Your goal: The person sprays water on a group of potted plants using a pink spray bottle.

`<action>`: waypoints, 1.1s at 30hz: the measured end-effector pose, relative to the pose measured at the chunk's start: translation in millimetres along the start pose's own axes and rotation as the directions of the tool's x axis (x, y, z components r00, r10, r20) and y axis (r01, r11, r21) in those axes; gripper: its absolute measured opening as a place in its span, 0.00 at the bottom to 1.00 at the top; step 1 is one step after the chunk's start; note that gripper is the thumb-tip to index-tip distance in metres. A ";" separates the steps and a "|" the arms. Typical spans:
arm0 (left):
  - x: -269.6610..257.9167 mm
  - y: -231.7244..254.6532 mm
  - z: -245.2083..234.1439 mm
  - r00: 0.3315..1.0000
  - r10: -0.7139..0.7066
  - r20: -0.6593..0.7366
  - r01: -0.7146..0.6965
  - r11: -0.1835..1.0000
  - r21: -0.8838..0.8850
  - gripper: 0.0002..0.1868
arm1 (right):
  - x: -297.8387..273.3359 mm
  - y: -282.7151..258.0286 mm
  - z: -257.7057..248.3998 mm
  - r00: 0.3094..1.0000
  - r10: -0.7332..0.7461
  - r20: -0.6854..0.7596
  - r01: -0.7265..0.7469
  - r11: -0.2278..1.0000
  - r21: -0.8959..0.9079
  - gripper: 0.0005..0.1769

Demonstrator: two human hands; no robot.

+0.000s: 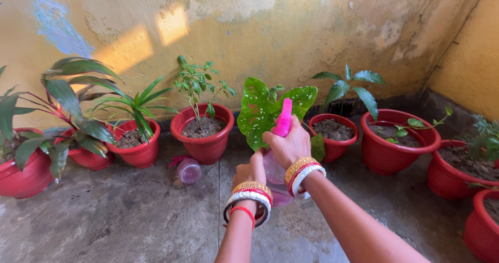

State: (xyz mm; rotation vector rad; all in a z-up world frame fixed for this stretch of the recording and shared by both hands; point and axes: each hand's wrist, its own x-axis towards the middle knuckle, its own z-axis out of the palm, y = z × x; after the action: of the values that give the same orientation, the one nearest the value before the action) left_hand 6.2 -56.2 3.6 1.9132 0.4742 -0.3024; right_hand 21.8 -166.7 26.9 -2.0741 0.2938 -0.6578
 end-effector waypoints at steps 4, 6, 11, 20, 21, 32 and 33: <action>-8.3 2.4 8.2 0.999 0.004 0.053 -0.001 0.999 -0.052 0.51 | -0.7 -2.7 -15.7 0.999 0.035 -0.006 -0.035 0.995 -0.090 0.26; -10.1 4.1 13.3 0.998 0.004 0.062 0.000 0.997 -0.075 0.50 | -1.4 -2.3 -22.3 1.000 0.003 -0.012 -0.004 0.996 -0.090 0.26; -10.9 3.3 25.0 0.998 0.031 0.062 -0.031 1.000 0.000 0.50 | -5.8 5.9 -32.9 0.998 0.037 -0.045 -0.039 0.998 -0.045 0.26; -23.7 7.4 38.3 0.994 0.033 0.105 -0.032 0.999 -0.012 0.49 | -10.9 11.7 -53.2 0.993 0.085 -0.076 -0.087 0.996 -0.033 0.25; -23.8 7.9 39.7 0.994 0.046 0.100 -0.044 0.999 -0.016 0.49 | -10.5 10.0 -55.6 0.991 0.104 -0.081 -0.109 0.992 -0.060 0.26; -21.2 9.4 50.5 0.996 0.035 0.081 -0.033 0.999 -0.023 0.49 | -5.9 13.1 -62.0 0.990 0.131 -0.051 -0.135 0.988 -0.074 0.27; -21.2 10.0 51.5 0.997 0.032 0.075 -0.031 0.999 -0.015 0.49 | -4.8 14.7 -62.2 0.989 0.135 -0.053 -0.138 0.988 -0.067 0.27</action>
State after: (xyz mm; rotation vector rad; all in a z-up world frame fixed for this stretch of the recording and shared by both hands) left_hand -7.4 -111.1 1.3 1.8870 0.3951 -0.3486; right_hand -16.2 -216.4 40.6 -2.0860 0.4886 -0.6230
